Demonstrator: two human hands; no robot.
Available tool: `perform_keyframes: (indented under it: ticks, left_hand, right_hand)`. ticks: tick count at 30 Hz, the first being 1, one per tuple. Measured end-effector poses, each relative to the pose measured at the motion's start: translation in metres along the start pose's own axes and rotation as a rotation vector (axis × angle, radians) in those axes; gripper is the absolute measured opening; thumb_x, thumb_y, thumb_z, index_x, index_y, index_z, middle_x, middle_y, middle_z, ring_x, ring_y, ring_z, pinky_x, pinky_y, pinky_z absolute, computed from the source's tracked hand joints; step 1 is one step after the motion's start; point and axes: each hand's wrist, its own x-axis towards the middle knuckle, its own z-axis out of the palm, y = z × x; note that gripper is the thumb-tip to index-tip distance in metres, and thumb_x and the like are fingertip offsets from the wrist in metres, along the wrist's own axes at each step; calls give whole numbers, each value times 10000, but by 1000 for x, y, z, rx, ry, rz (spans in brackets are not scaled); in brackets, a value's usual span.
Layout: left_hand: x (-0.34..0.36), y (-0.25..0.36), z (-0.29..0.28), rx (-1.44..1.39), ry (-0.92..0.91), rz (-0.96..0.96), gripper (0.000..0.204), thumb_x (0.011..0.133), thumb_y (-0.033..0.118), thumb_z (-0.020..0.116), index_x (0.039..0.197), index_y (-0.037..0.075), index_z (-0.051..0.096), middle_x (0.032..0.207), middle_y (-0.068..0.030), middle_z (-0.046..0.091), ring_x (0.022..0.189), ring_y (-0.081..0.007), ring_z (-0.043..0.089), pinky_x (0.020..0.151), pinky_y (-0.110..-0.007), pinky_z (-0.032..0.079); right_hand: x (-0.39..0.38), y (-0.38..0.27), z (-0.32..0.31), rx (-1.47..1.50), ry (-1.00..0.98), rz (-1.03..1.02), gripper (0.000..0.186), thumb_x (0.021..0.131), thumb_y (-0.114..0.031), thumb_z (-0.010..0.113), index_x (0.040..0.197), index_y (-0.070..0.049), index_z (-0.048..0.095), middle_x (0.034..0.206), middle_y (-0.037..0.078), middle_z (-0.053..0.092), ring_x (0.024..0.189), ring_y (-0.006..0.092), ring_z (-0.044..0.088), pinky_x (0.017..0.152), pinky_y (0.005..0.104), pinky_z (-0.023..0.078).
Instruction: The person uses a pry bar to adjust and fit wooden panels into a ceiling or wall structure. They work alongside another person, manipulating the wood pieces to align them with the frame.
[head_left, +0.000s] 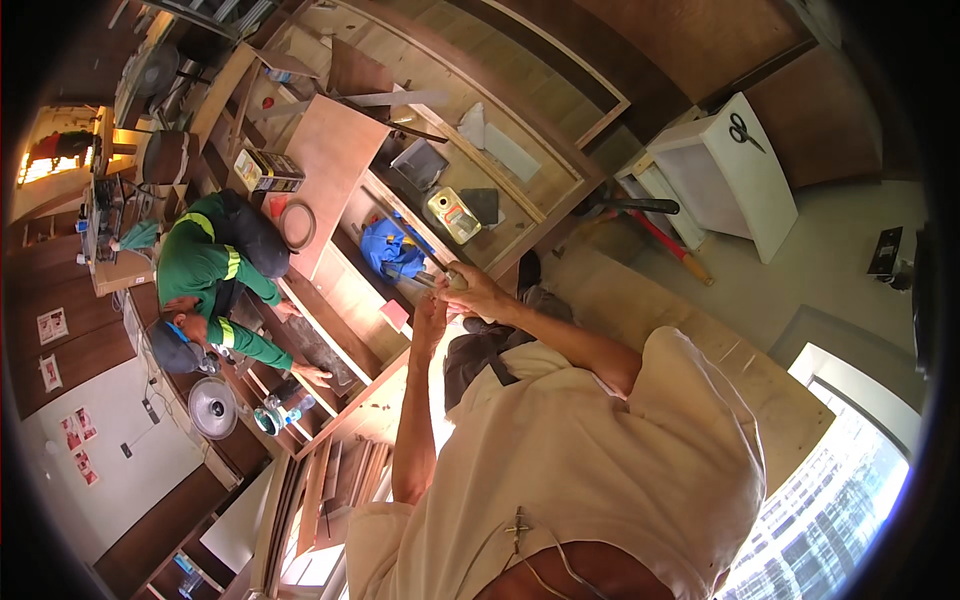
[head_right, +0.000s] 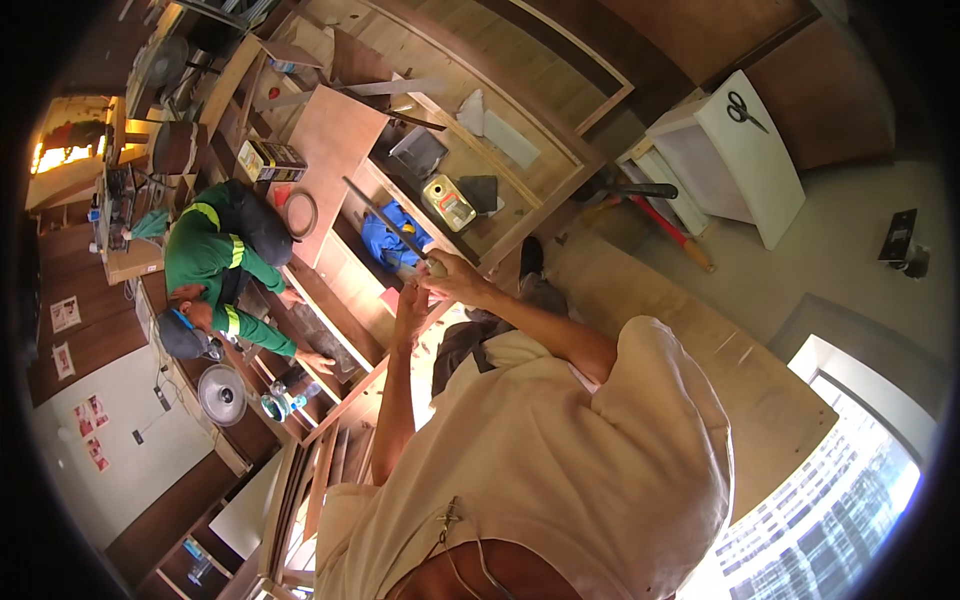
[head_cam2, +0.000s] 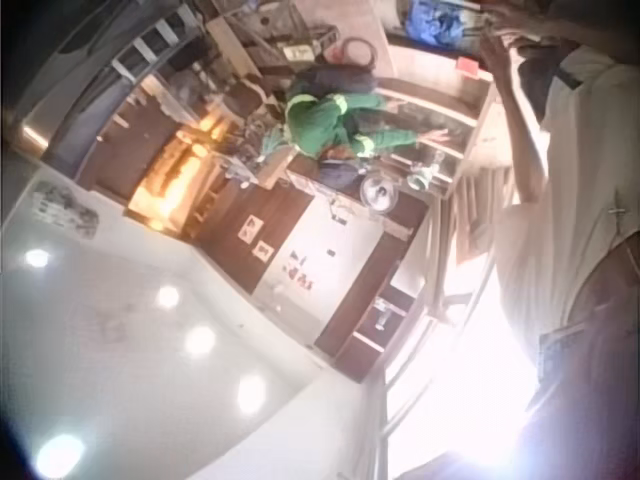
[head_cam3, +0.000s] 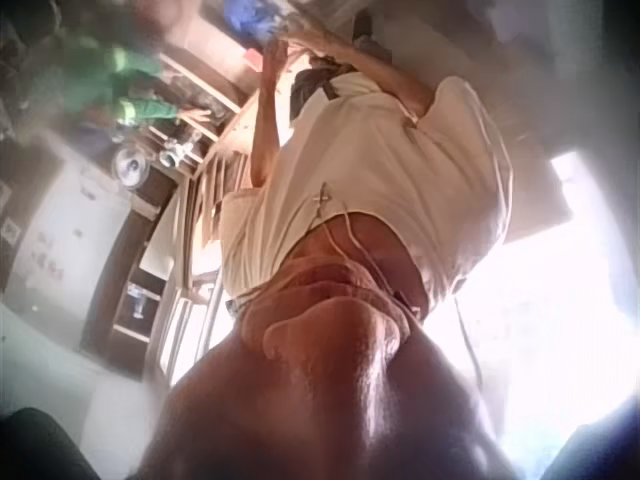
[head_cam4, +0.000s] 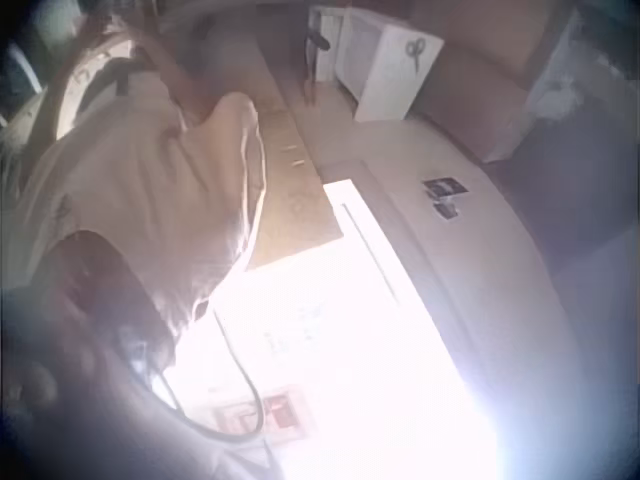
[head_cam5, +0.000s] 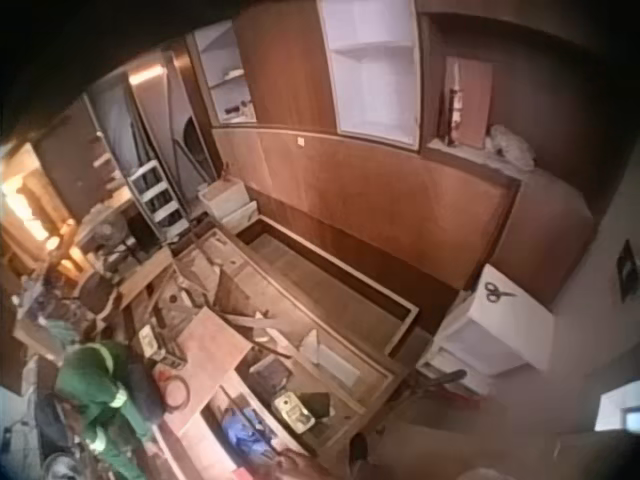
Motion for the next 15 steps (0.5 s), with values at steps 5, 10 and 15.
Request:
perform_keyframes:
  ticks: [5,10,15]
  left_hand:
    - [15,-4,29,-121,-116,-13,324,1006,283,463,1146,-8,494,957,-103,644,866,-158,641,795,-278,525]
    - [16,15,51,-284,-214,-100,395,996,339,472,1238,27,473,1071,-98,612,921,-158,629,878,-310,512]
    - [13,17,58,-298,-272,-114,331,980,342,511,1142,53,500,1027,-77,618,916,-154,634,863,-299,507]
  right_hand:
    - [-14,-26,-33,-95,15,2,346,866,-81,660,1159,-13,489,800,17,552,585,49,485,495,208,415]
    - [-36,-33,-43,-16,121,-16,339,878,-76,659,1171,-23,496,901,35,623,702,70,589,609,204,508]
    - [-58,-37,-41,-68,204,-80,340,868,-68,665,1160,-22,496,920,62,645,722,89,612,643,213,514]
